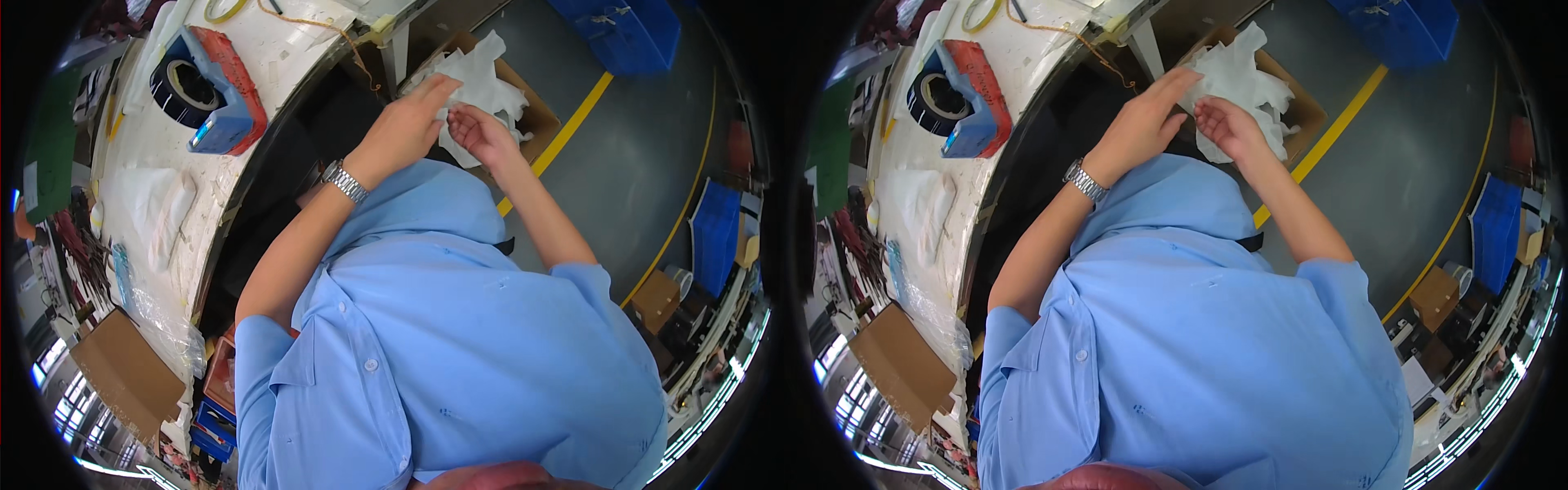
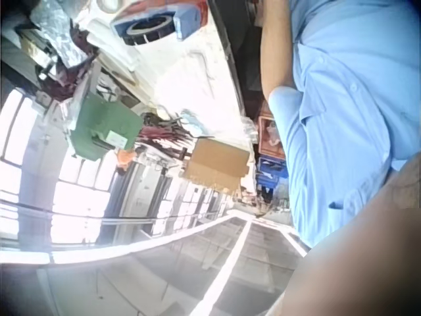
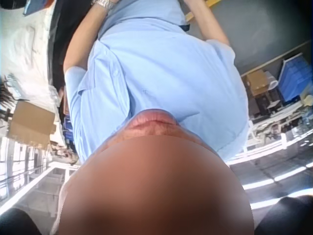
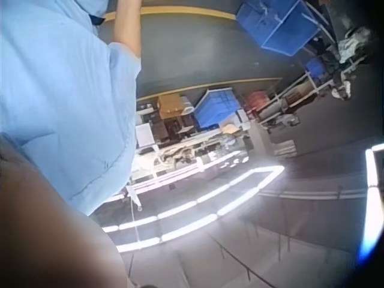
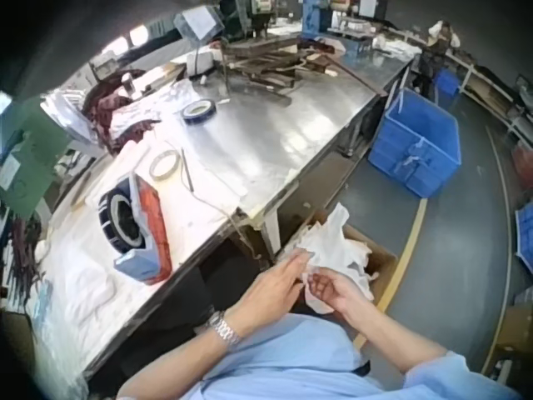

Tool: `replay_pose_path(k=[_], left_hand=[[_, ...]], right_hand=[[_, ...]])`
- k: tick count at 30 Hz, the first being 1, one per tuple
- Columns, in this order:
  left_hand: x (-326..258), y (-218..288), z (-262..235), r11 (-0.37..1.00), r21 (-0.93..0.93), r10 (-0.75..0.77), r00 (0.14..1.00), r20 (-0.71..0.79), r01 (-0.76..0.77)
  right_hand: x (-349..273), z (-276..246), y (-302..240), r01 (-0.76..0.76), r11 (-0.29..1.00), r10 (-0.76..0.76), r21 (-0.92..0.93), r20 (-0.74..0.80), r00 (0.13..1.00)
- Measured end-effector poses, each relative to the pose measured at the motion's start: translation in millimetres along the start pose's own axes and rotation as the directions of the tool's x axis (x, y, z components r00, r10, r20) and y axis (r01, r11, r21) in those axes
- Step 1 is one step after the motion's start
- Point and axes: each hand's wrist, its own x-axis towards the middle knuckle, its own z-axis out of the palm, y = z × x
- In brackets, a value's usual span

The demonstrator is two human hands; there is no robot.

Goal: The recorder is wrapping gold-colored metal buckles with protective film and securing them with tape before placing them into a plastic bag.

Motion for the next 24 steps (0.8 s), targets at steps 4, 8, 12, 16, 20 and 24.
replay_pose_path(k=[4, 8, 12, 16, 20, 24], left_hand=[[1, -7, -5, 0.934, -0.217, -0.303, 0.950, -0.070, 0.282], [-55, 16, -52, 0.880, -0.238, -0.441, 0.893, -0.089, 0.411], [-124, 60, -116, 0.900, -0.099, -0.436, 0.869, -0.235, 0.425], [-198, 93, -188, 0.831, -0.002, -0.457, 0.680, -0.574, 0.557], [-269, 69, -268, 0.665, 0.287, -0.280, 0.586, -0.761, 0.690], [-310, 22, -301, 0.524, 0.419, -0.356, 0.638, -0.683, 0.742]], right_hand=[[94, -132, -32, -0.057, 0.996, 0.075, 0.063, -0.330, 0.941], [124, -199, -26, -0.244, 0.892, -0.034, -0.380, -0.595, 0.803], [99, -201, -46, -0.064, 0.443, -0.618, -0.894, -0.356, 0.701], [66, -118, -56, 0.025, -0.231, -0.650, -0.973, 0.173, 0.740], [-57, 116, -12, 0.437, -0.106, -0.247, -0.893, 0.450, 0.858], [-122, 270, 71, 0.865, -0.029, 0.099, -0.500, 0.860, 0.501]])
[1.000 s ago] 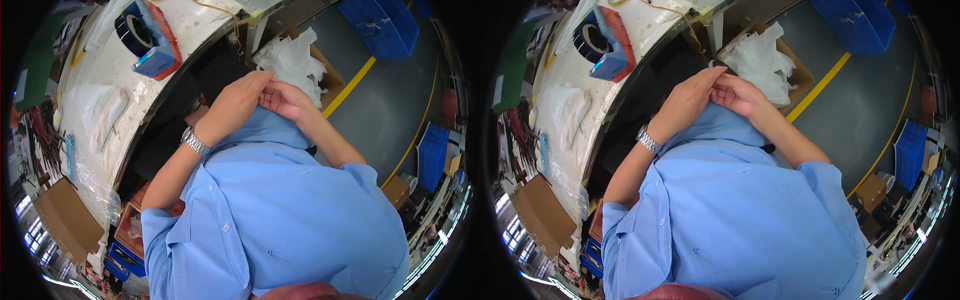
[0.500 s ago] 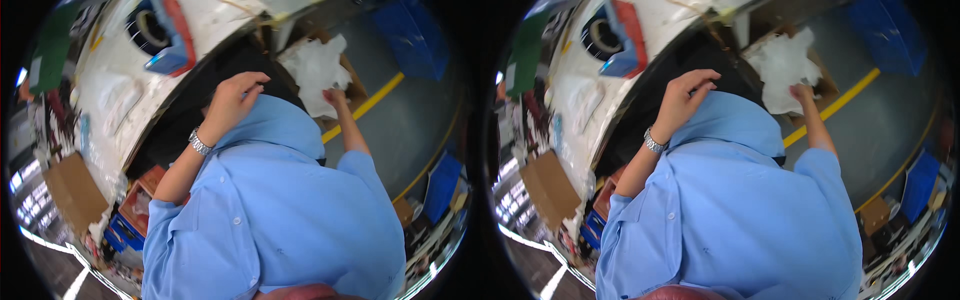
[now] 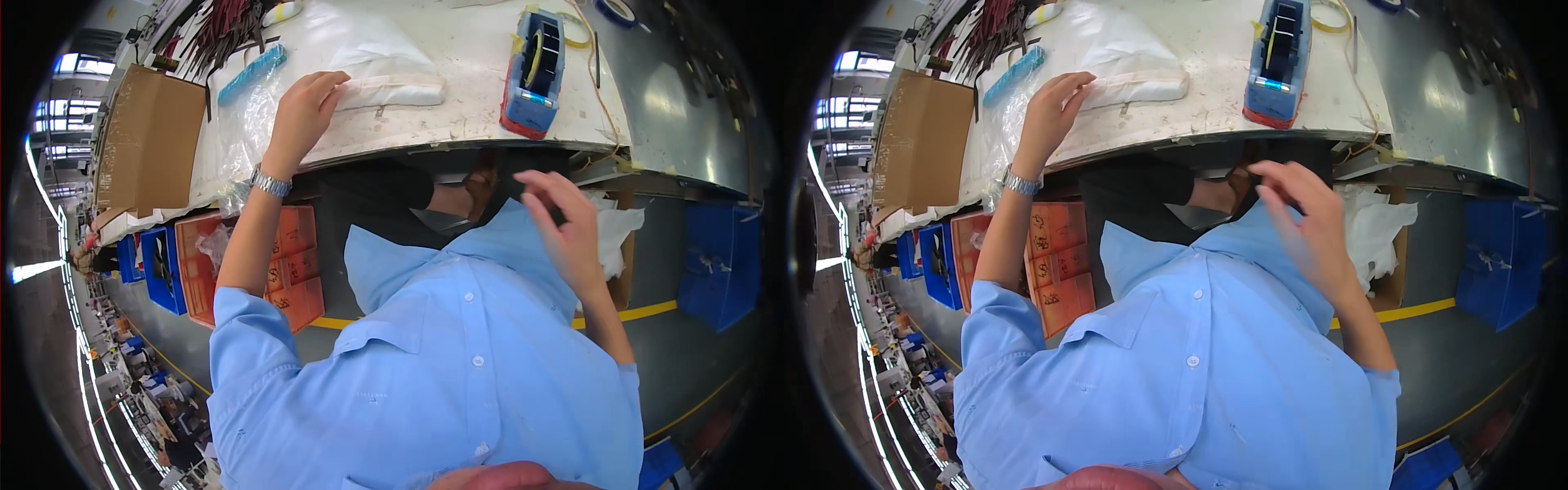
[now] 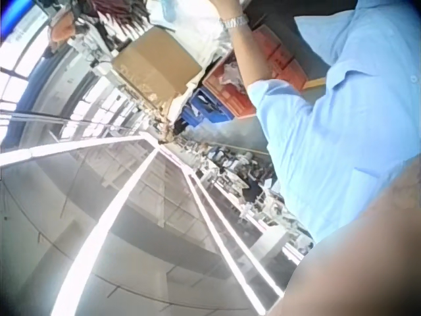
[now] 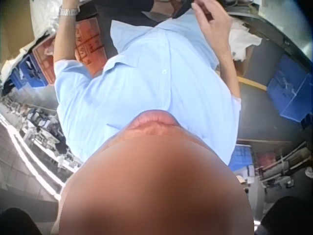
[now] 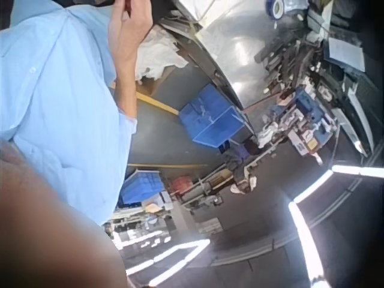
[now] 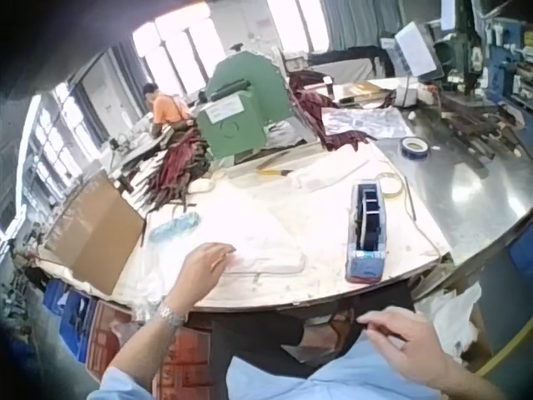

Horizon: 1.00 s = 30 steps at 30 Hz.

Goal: The recorder is wrapping gold-colored metal buckles with protective film and securing them with tape before placing them into a plastic bag.

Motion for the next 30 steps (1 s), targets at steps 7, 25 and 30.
replay_pose_path(k=[7, 25, 30], left_hand=[[20, -35, 13, 0.989, 0.056, 0.128, 0.983, 0.135, -0.136], [-63, -6, 3, 0.966, 0.126, 0.237, 0.968, -0.082, -0.226], [-75, -2, 1, 0.981, 0.034, 0.192, 0.976, -0.099, -0.189]], right_hand=[[163, 114, 19, 0.489, 0.671, -0.528, -0.557, 0.105, 0.843], [136, 112, 9, 0.534, 0.698, -0.459, -0.477, 0.274, 0.845], [137, 103, 18, 0.605, 0.601, -0.535, -0.522, 0.299, 0.790]])
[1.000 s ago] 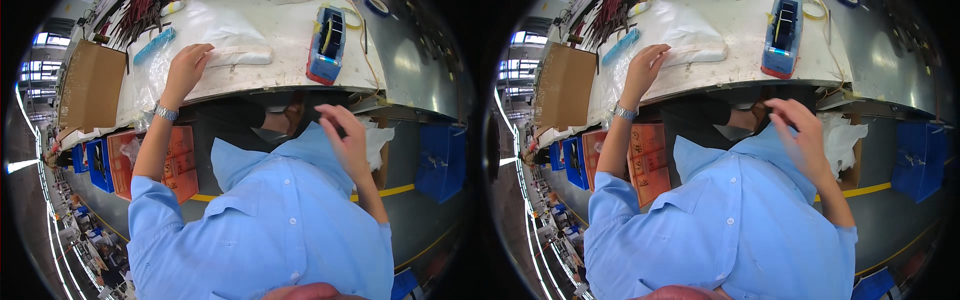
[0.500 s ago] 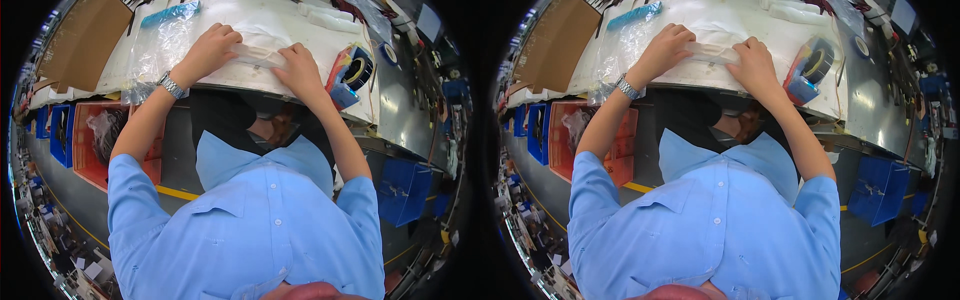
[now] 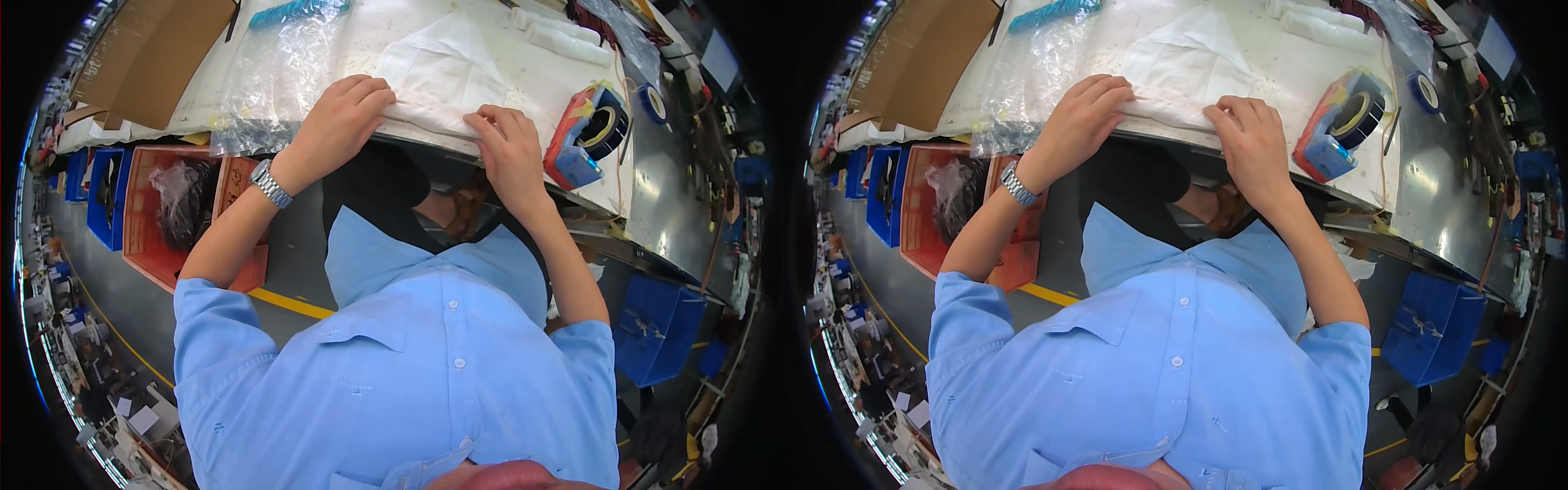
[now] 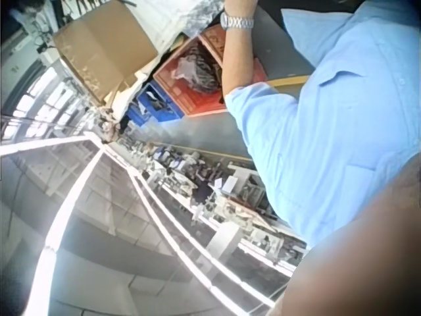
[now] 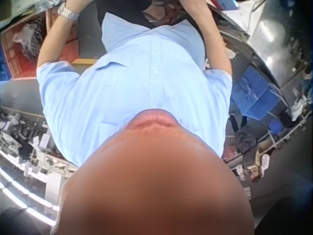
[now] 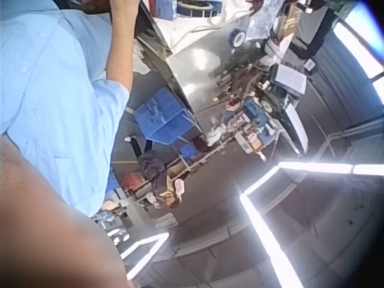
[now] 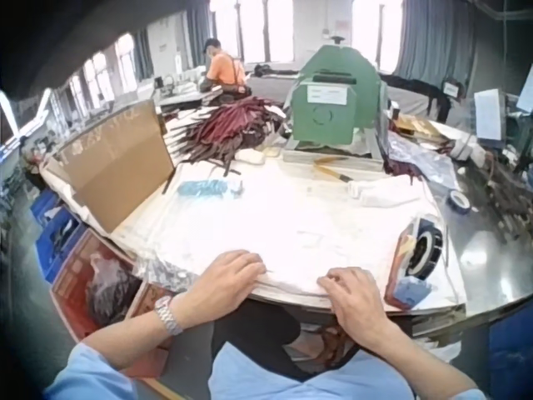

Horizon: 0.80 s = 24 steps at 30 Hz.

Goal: The recorder is wrapping gold-colored metal buckles with protective film and securing them with tape before placing them into a plastic bag.

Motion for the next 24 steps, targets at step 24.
replay_pose_path(k=[24], left_hand=[[104, -67, 81, 0.921, 0.235, -0.248, 0.934, -0.258, 0.310]], right_hand=[[90, 55, 80, -0.580, 0.807, 0.587, 0.113, -0.266, 0.765]])
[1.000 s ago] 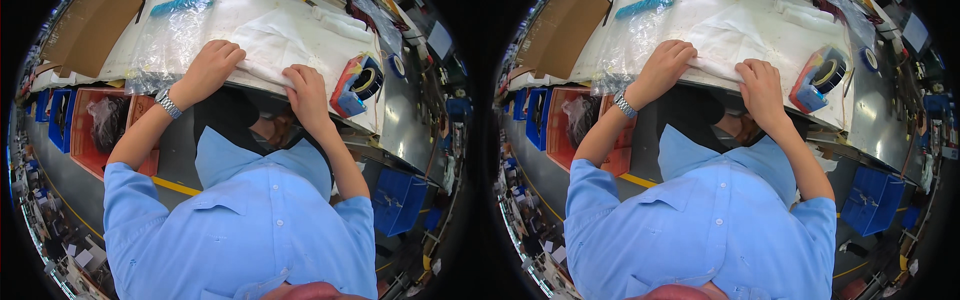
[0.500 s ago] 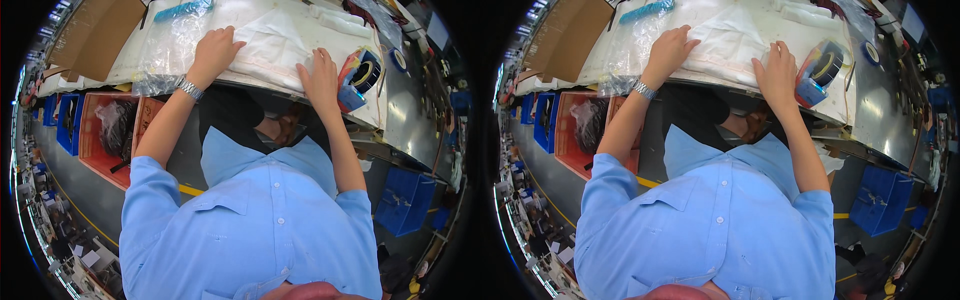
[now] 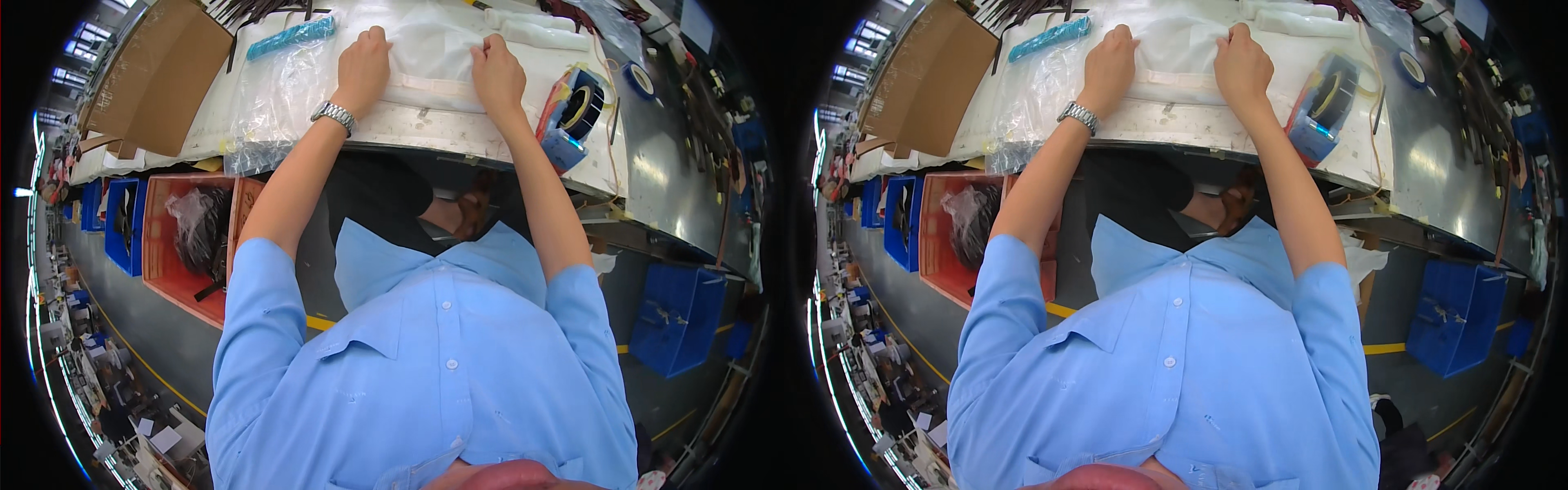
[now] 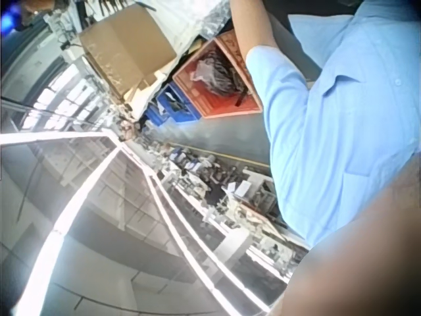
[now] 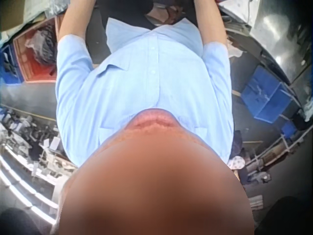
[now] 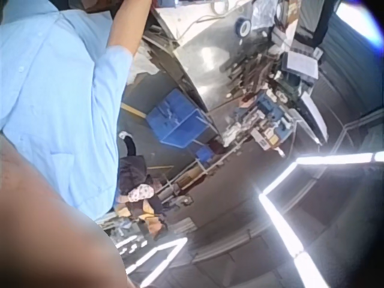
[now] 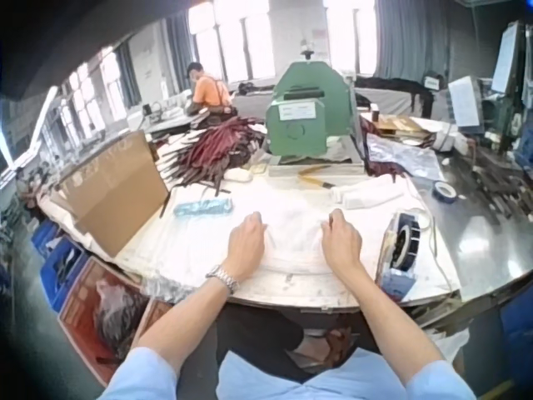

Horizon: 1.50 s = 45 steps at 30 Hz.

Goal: The recorder is wrapping gold-colored metal buckles with protective film and securing them with tape before placing them into a plastic bag.

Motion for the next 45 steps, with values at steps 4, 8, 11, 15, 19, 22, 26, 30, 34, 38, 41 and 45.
replay_pose_path(k=[4, 8, 11, 15, 19, 22, 26, 30, 34, 38, 41, 45], left_hand=[[21, -11, 16, 1.000, 0.011, -0.014, 1.000, 0.005, 0.014], [24, -12, 17, 0.993, 0.109, -0.058, 0.994, 0.093, 0.048], [20, -14, -11, 0.977, 0.169, 0.114, 0.989, 0.096, -0.129], [0, -23, -29, 0.940, 0.092, 0.297, 0.919, 0.258, -0.329], [-15, -19, -45, 0.950, -0.015, 0.308, 0.931, 0.196, -0.312], [-24, -12, -64, 0.960, -0.065, 0.280, 0.939, 0.201, -0.272], [-43, -8, -84, 0.970, -0.119, 0.232, 0.947, 0.222, -0.210], [-59, 1, -101, 0.968, -0.168, 0.225, 0.942, 0.250, -0.187], [-69, -4, -109, 0.947, -0.207, 0.279, 0.948, 0.151, -0.246], [-66, -2, -110, 0.973, -0.192, 0.168, 0.961, 0.222, -0.126], [-60, 1, -97, 0.966, -0.178, 0.218, 0.963, 0.157, -0.189], [-56, -4, -98, 0.966, -0.146, 0.245, 0.939, 0.243, -0.214]], right_hand=[[21, 13, 2, -0.050, 0.998, 0.048, -0.044, -0.045, 0.998], [21, 14, -1, -0.137, 0.989, 0.139, -0.053, 0.031, 0.990], [-6, 0, -12, 0.095, 0.993, -0.105, -0.075, -0.152, 0.983], [-28, 0, -1, 0.343, 0.935, -0.346, -0.083, -0.015, 0.938], [-42, -9, -5, 0.307, 0.950, -0.302, -0.059, 0.089, 0.949], [-49, -25, -9, 0.357, 0.934, -0.353, -0.029, 0.094, 0.931], [-65, -46, -14, 0.365, 0.931, -0.362, 0.025, 0.201, 0.910], [-81, -58, -19, 0.359, 0.925, -0.376, 0.125, 0.159, 0.913], [-83, -68, -23, 0.379, 0.913, -0.401, 0.149, 0.172, 0.900], [-82, -68, -19, 0.385, 0.907, -0.417, 0.168, 0.255, 0.872], [-81, -69, -16, 0.408, 0.902, -0.431, 0.144, 0.208, 0.878], [-84, -84, -11, 0.199, 0.974, -0.222, 0.110, 0.264, 0.939]])
